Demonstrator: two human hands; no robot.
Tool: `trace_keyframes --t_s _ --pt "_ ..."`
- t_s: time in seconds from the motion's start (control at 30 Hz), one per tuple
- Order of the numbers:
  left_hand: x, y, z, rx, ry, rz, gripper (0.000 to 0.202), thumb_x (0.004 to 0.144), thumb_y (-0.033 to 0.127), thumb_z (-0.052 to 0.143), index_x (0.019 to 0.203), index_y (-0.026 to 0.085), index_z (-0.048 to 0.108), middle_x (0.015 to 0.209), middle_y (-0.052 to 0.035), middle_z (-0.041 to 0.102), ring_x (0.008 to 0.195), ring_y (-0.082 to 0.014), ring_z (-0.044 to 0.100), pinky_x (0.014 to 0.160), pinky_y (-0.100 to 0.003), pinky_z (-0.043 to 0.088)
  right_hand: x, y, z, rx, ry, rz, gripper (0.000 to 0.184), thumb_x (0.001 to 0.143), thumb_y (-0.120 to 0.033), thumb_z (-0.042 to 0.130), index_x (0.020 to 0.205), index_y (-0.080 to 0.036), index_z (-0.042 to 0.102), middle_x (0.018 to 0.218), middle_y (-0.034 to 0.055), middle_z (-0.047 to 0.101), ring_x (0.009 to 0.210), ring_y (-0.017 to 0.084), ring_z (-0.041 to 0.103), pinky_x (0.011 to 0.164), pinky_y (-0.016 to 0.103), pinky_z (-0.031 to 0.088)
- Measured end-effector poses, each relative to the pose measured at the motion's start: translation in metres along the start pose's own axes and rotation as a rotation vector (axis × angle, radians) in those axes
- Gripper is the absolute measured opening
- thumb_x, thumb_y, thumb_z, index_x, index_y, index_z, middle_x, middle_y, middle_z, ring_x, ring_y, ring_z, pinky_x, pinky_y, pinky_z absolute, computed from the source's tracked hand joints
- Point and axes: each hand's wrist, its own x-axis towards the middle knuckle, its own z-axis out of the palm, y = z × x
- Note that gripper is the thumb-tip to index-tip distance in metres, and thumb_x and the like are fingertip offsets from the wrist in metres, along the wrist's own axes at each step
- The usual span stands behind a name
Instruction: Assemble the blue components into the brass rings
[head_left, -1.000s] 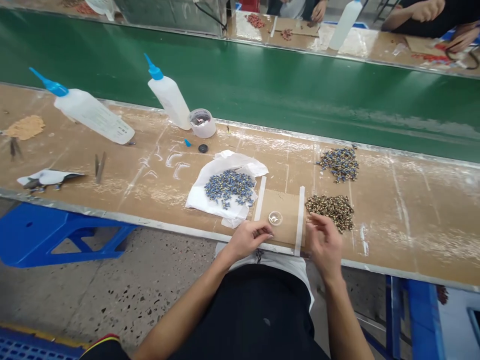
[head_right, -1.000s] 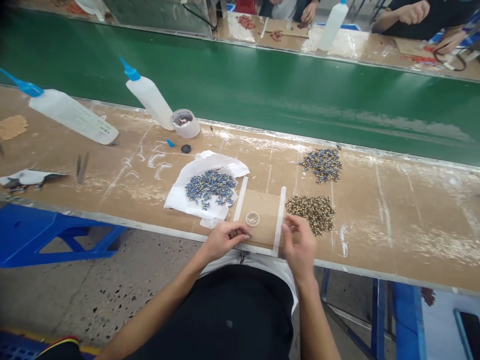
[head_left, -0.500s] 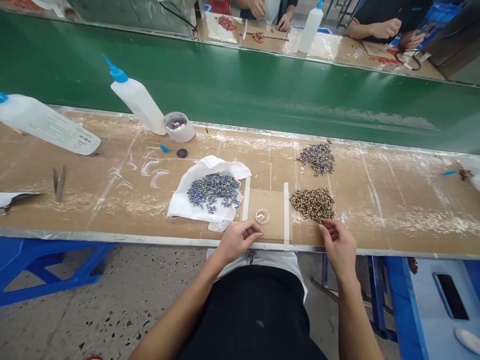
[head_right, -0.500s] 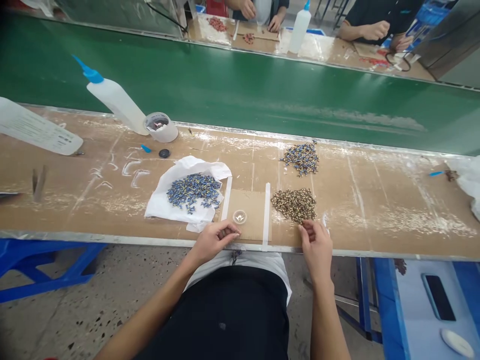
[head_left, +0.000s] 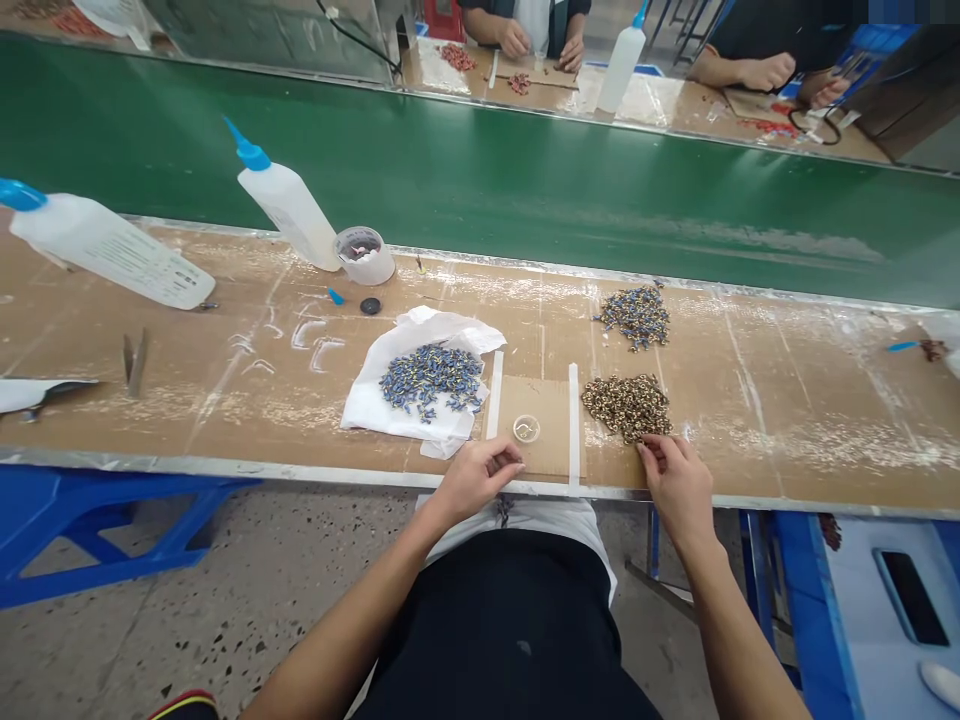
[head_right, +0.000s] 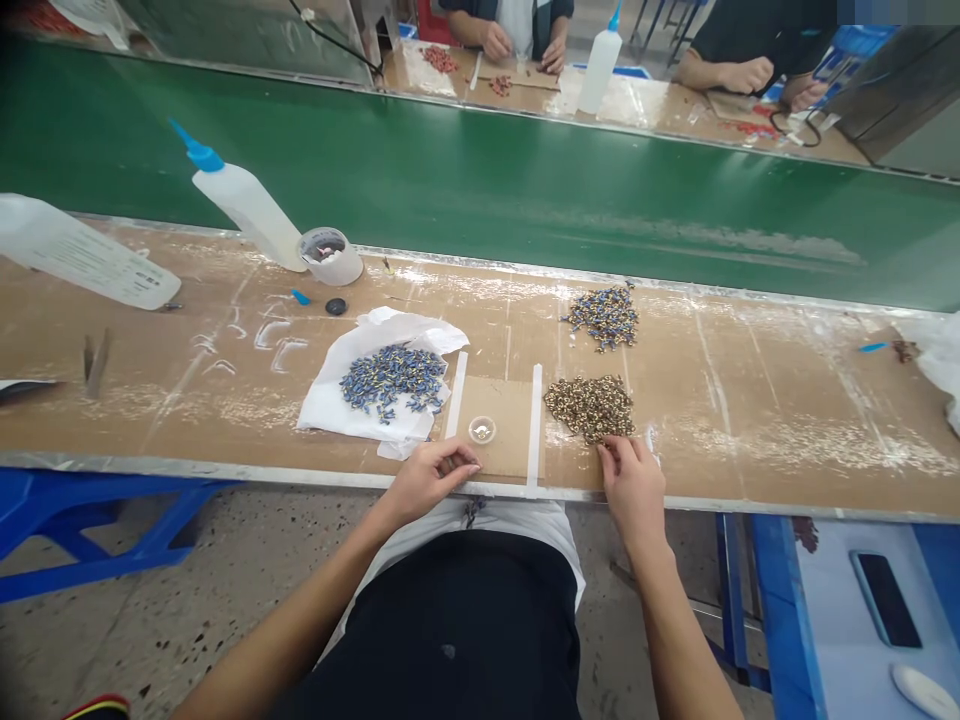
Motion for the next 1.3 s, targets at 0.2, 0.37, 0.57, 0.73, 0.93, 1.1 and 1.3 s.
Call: trace_keyframes --t_s 0.2,0.37,0.57,0.73,0.93,1.1,1.3 --pt "0.0 0.005 0.0 0.006 0.013 0.013 0.019 0.089 0.033 0.062 0.084 0.015 0.065 0.068 0.0004 0.065 0.054 -0.0083 0.052 0.052 -0.017 0.041 0.003 -0.001 0.004 -0.067 0.061 0.014 0.027 0.093 -0.038 0.049 0.095 -0.019 0.068 0.087 0.009 0.069 0.068 0.021 0.061 0.064 0.033 0.044" --pt "-0.006 0.004 -0.001 -0.006 0.047 0.033 0.02 0.091 0.034 0.06 0.088 0.015 0.066 0.07 -0.0013 0.066 0.059 -0.0104 0.056 0.056 -0.019 0.043 -0.002 0.001 0.012 -0.078 0.139 0.014 0.026 0.096 -0.034 0.045 0.098 -0.018 0.066 0.09 0.0099 0.068 0.067 0.02 0.06 0.068 0.034 0.047" --pt "-0.014 0.016 -0.003 -0.018 0.032 0.077 0.014 0.091 0.028 0.06 0.088 0.016 0.065 0.075 -0.0017 0.066 0.067 -0.0121 0.058 0.066 -0.022 0.045 0.004 0.004 0.016 -0.079 0.128 -0.025 0.025 0.097 -0.032 0.044 0.1 -0.019 0.066 0.098 0.0116 0.068 0.089 0.025 0.062 0.081 0.037 0.048" --pt "-0.013 0.04 -0.003 -0.038 -0.006 0.141 0.01 0.091 0.024 0.06 0.088 0.015 0.064 0.074 -0.0009 0.064 0.066 -0.0116 0.055 0.067 -0.022 0.044 0.01 0.007 0.021 -0.062 0.127 -0.004 0.028 0.099 -0.033 0.042 0.105 -0.018 0.065 0.099 0.0127 0.066 0.092 0.026 0.061 0.081 0.039 0.048" --pt "-0.01 0.051 -0.003 -0.04 -0.002 0.163 0.01 0.092 0.024 0.06 0.089 0.015 0.064 0.073 -0.0005 0.063 0.066 -0.0116 0.055 0.065 -0.022 0.043 0.01 0.005 0.023 0.02 0.121 0.038 0.029 0.098 -0.038 0.046 0.1 -0.019 0.068 0.099 0.0124 0.065 0.091 0.027 0.06 0.081 0.04 0.048" --pt "-0.012 0.049 -0.002 -0.042 0.017 0.139 0.01 0.092 0.023 0.059 0.088 0.015 0.064 0.073 -0.0008 0.063 0.067 -0.0122 0.056 0.067 -0.023 0.045 0.012 0.003 0.013 0.167 0.161 0.123 0.03 0.094 -0.043 0.052 0.096 -0.018 0.068 0.098 0.0128 0.067 0.086 0.025 0.062 0.08 0.04 0.05" --pt "-0.014 0.062 -0.002 -0.002 0.092 0.17 0.01 0.094 0.021 0.056 0.094 0.016 0.064 0.08 -0.0025 0.065 0.072 -0.0136 0.059 0.07 -0.024 0.046 0.002 -0.044 -0.016 0.47 0.142 0.268 0.032 0.094 -0.044 0.056 0.107 -0.015 0.065 0.093 0.0113 0.07 0.073 0.019 0.066 0.068 0.035 0.056"
